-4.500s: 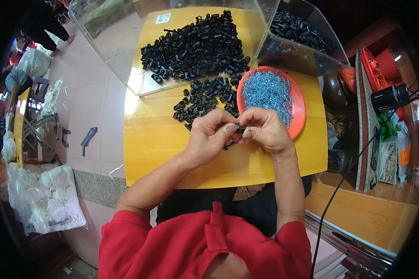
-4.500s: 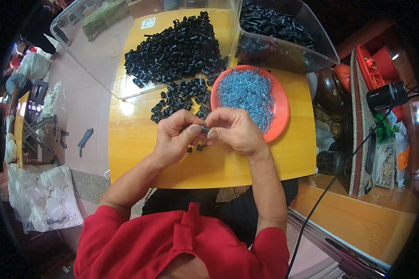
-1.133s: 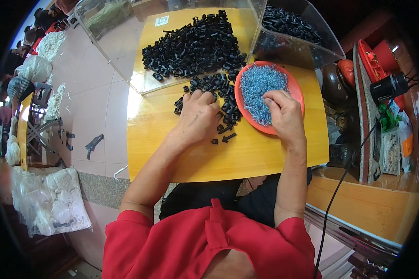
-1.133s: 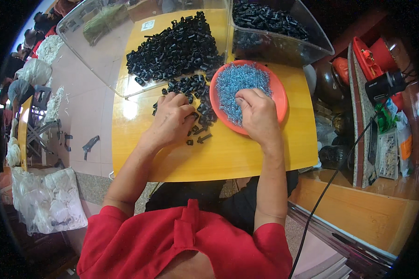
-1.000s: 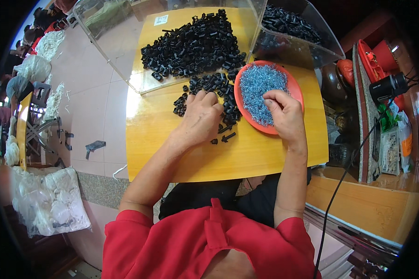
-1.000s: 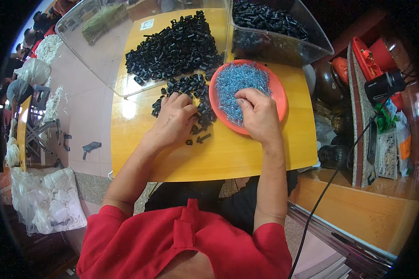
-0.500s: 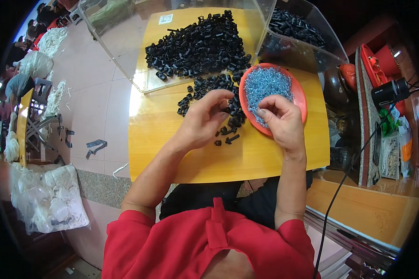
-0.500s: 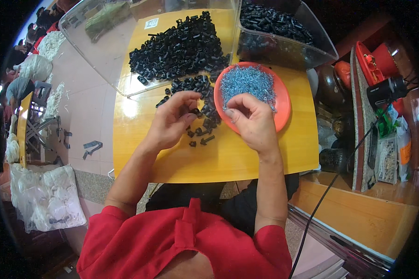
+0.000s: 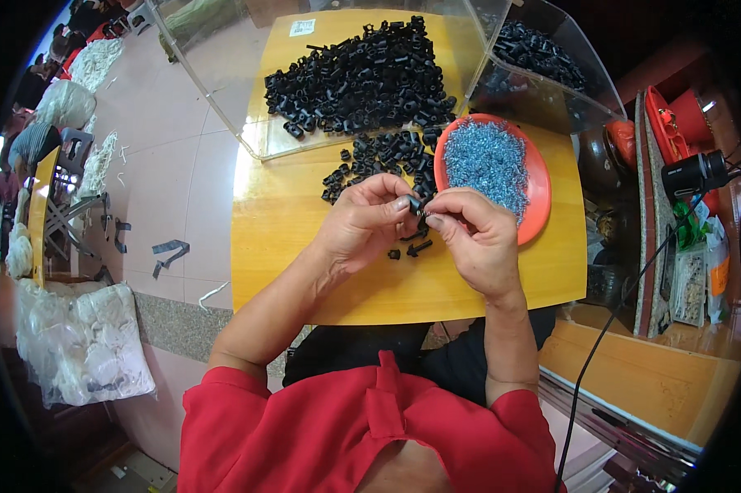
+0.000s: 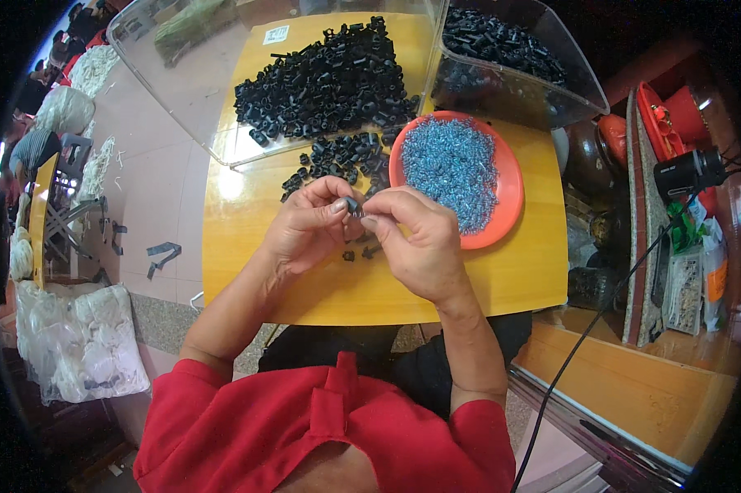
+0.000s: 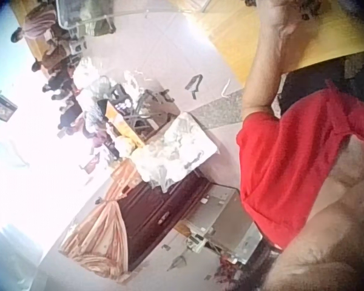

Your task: The person assembles small black plastic components by hand, inserting tiny blue beads into them.

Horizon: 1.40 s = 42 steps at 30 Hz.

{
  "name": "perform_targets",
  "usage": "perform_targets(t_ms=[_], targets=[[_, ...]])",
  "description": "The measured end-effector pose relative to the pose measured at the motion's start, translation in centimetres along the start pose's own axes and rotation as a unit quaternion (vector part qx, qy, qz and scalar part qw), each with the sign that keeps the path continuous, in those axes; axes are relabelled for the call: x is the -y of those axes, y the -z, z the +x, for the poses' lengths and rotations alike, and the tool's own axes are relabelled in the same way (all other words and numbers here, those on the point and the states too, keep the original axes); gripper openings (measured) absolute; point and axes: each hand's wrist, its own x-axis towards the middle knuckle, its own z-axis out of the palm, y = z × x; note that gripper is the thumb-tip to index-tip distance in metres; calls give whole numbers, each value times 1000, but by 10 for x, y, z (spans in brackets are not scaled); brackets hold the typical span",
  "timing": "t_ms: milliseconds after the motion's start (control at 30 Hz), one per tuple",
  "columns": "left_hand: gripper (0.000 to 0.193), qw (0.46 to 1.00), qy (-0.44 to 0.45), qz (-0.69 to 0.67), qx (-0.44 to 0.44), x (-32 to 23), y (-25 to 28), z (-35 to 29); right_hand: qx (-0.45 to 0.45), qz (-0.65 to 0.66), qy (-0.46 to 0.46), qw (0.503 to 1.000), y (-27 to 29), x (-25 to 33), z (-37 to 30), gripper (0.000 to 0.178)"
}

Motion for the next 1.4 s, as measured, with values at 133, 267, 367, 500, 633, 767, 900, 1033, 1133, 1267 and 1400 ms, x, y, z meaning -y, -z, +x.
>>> perform_targets(t_ms=[133, 267, 367, 500, 633, 767, 900, 1033, 1133, 1267, 1400], targets=[[16, 999, 29, -22, 16, -2, -1, -1, -9, 15, -14, 1000, -2, -1, 0, 9], [13, 996, -6, 87, -16, -3, -12, -7, -20, 54, -49, 997, 0, -1, -3, 8], [12, 970, -68, 228, -47, 3, -20, -9, -16, 36, -43, 998, 3, -1, -3, 9], [16, 930, -128, 343, -25, 8, -23, -9, -15, 14, 5, 1000, 4, -1, -1, 9], [20, 913, -143, 379, -41, 12, -23, -8, -4, -4, -4, 1000, 2, 1, -2, 9], [20, 912, -151, 376, -68, 14, -23, -9, -27, 41, -96, 994, -1, 1, -5, 8], [18, 890, -136, 431, -64, 11, -20, -10, 10, -4, -95, 995, 5, 1, -4, 9], [17, 862, -147, 483, -44, 9, -18, -11, 52, -38, -82, 995, 10, 3, -4, 10], [16, 861, -155, 483, -40, 8, -19, -11, 69, -24, -16, 997, 9, 3, -1, 13], [15, 919, -126, 367, -68, 3, -20, -10, 26, -26, -40, 999, 10, 6, -2, 16], [15, 944, -146, 279, -94, -8, -11, -6, 93, -158, 11, 983, 10, 5, -6, 17]])
